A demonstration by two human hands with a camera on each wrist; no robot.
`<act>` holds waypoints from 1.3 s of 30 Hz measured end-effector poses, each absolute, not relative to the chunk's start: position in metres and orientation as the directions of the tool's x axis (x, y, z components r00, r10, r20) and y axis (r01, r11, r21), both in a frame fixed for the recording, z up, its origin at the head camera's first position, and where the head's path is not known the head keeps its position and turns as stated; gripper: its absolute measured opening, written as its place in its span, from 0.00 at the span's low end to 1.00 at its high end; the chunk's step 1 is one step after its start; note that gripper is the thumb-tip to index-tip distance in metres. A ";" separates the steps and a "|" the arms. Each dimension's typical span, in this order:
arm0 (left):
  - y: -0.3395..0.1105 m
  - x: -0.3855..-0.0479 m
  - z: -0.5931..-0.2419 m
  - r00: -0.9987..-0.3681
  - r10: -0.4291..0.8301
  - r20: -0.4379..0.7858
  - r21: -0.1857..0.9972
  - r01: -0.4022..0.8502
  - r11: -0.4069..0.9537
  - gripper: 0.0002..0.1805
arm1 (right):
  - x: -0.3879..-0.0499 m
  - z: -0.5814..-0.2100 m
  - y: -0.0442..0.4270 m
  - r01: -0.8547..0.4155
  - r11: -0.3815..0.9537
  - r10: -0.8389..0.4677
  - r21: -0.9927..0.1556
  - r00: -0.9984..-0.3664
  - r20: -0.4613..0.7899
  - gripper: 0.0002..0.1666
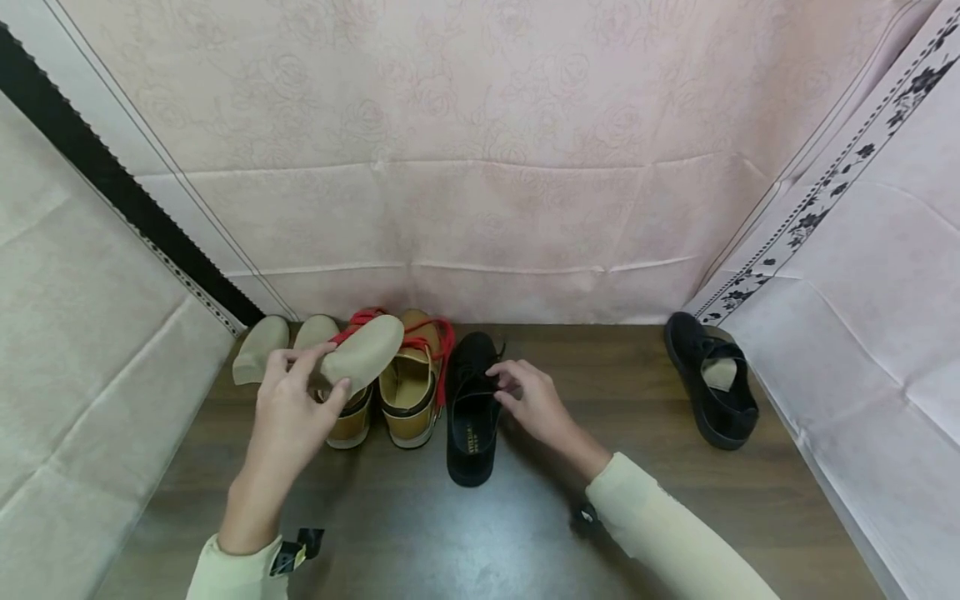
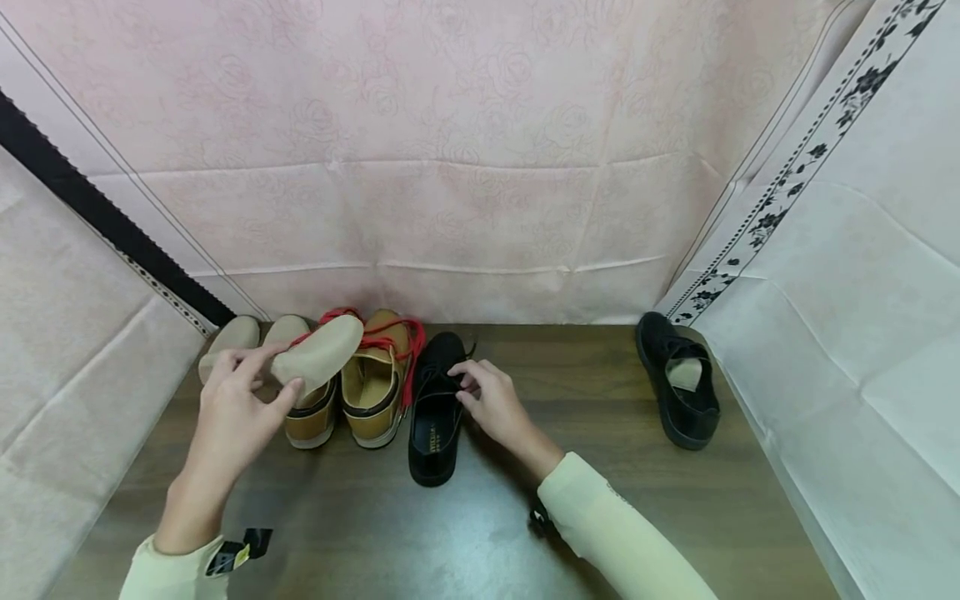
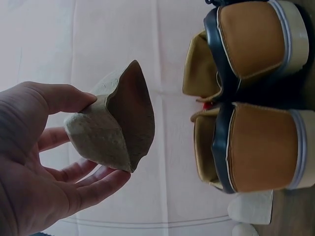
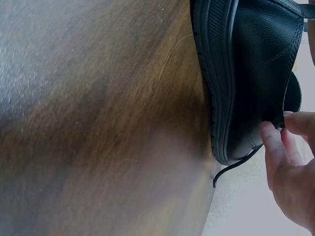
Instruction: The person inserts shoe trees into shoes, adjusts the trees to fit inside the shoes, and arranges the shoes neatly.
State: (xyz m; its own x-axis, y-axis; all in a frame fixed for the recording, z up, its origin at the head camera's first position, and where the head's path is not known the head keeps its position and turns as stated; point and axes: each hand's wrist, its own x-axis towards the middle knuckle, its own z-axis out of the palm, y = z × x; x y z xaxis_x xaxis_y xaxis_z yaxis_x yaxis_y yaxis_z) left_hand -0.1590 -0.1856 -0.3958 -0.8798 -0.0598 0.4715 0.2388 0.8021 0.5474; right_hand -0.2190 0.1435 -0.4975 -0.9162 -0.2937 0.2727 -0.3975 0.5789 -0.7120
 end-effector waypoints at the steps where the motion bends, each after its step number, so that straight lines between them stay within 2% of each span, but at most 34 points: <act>1: -0.184 -0.159 -0.396 -0.880 -0.052 0.471 0.548 0.246 0.799 0.26 | -0.219 -0.497 0.143 -0.396 0.580 -0.293 -0.712 -0.917 0.271 0.21; 16: -0.164 -0.158 -0.401 -0.878 0.093 0.469 0.533 0.365 0.764 0.28 | -0.220 -0.495 0.143 -0.370 0.592 -0.287 -0.717 -0.927 0.241 0.21; 26: -0.149 -0.148 -0.396 -0.900 0.175 0.400 0.488 0.370 0.790 0.29 | -0.220 -0.495 0.143 -0.365 0.589 -0.283 -0.721 -0.929 0.239 0.22; 39: -0.134 -0.140 -0.389 -0.898 0.261 0.354 0.458 0.410 0.789 0.29 | -0.221 -0.497 0.144 -0.358 0.569 -0.273 -0.740 -0.931 0.241 0.21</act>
